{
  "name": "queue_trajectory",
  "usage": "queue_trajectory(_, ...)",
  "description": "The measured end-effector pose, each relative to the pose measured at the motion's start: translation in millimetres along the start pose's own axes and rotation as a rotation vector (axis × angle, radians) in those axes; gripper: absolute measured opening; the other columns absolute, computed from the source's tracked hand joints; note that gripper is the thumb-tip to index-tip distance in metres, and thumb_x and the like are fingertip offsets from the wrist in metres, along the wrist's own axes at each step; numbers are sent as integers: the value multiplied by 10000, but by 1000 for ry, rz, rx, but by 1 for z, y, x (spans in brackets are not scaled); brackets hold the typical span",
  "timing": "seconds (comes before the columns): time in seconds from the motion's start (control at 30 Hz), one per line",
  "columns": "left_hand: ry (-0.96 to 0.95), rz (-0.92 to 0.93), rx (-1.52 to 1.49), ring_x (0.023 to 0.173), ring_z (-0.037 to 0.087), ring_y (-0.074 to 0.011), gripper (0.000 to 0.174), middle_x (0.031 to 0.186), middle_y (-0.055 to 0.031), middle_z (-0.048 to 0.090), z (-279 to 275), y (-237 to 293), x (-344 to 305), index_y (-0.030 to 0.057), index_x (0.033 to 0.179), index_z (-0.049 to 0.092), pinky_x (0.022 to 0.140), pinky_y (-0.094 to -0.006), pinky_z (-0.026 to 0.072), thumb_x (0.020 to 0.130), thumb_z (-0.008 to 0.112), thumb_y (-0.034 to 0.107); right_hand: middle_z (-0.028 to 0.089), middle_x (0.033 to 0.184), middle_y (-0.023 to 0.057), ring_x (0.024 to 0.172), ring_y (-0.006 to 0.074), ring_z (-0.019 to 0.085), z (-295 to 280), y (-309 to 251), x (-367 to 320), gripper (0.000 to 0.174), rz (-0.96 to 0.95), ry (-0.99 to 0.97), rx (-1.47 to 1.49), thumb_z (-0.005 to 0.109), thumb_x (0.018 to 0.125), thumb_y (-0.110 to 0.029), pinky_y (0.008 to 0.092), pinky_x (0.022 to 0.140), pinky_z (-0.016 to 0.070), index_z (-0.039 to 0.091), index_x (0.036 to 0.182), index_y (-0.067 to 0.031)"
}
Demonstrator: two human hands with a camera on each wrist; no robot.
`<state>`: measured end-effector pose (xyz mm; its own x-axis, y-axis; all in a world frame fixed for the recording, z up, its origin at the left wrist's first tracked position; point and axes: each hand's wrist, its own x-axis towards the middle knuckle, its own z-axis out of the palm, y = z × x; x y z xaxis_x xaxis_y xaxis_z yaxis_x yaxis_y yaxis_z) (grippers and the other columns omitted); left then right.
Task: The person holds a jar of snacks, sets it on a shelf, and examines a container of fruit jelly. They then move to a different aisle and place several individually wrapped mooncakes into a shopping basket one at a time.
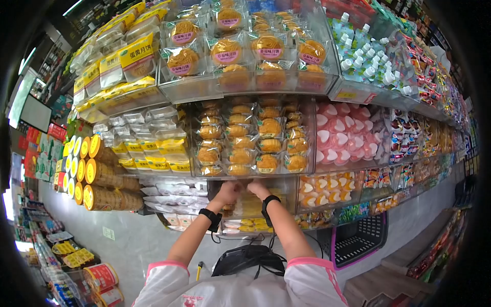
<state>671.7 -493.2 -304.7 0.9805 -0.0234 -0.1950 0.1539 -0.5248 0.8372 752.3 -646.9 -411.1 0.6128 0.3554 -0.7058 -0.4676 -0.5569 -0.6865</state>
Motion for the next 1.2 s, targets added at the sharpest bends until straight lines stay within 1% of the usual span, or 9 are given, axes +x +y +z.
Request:
queue_trajectory(0.07,5,-36,36,758,628,-301,185,803,-145,642,-6,9,-3,44,887,637,665,-355,489,708,613,83,573,1036,141,995,258,536,7,30,27,527,-195,72,-131,671,590,0,345,771,456,520,1094,6)
queue_trajectory(0.17,109,13,80,769,608,-341,201,822,-180,625,-15,16,-6,22,920,621,669,-378,480,723,592,54,612,985,108,925,226,578,3,40,34,428,-314,32,-225,696,633,-29,341,709,488,559,1037,3)
queue_trajectory(0.33,329,257,-49,763,583,-364,267,848,-215,596,-20,20,0,-3,965,590,668,-386,471,699,599,15,623,1014,135,912,257,611,-6,-70,-77,462,86,100,-352,706,690,-97,366,728,506,544,1107,16)
queue_trajectory(0.5,130,119,124,842,557,-417,260,911,-244,589,-8,5,5,-2,978,579,704,-432,461,722,553,30,638,1002,183,920,334,612,4,-39,-51,347,-184,84,-939,658,721,-147,433,752,495,620,1021,23)
queue_trajectory(0.53,113,110,167,858,552,-424,263,922,-247,589,-7,3,5,0,987,576,711,-443,457,729,542,35,636,987,197,920,347,606,5,-37,-52,235,-200,102,-967,625,741,-154,424,747,493,670,915,-2)
queue_trajectory(0.63,90,1,177,890,569,-408,214,918,-240,605,-8,7,3,13,922,623,755,-461,471,760,504,89,650,972,183,907,322,632,3,-63,-86,214,-263,169,-1095,508,790,-64,427,752,503,687,903,-30)
queue_trajectory(0.73,74,0,148,896,563,-415,217,935,-250,599,-14,15,0,19,938,618,759,-464,474,768,499,83,674,896,139,846,294,653,-1,-76,-97,201,-359,124,-1236,514,781,-58,395,698,519,703,851,-60)
queue_trajectory(0.93,22,2,116,872,541,-460,415,941,-282,581,-14,10,-5,15,1169,442,726,-494,442,766,529,62,666,746,109,767,255,654,-1,-70,-94,105,-489,188,-1332,598,728,-99,365,658,512,700,707,-83)
queue_trajectory(1.2,17,-83,197,882,544,-458,349,924,-309,575,-6,6,-8,-33,1094,481,760,-501,451,751,483,29,654,681,111,693,268,654,9,-56,-84,104,-630,335,-1274,596,690,-113,364,630,513,695,685,-82)
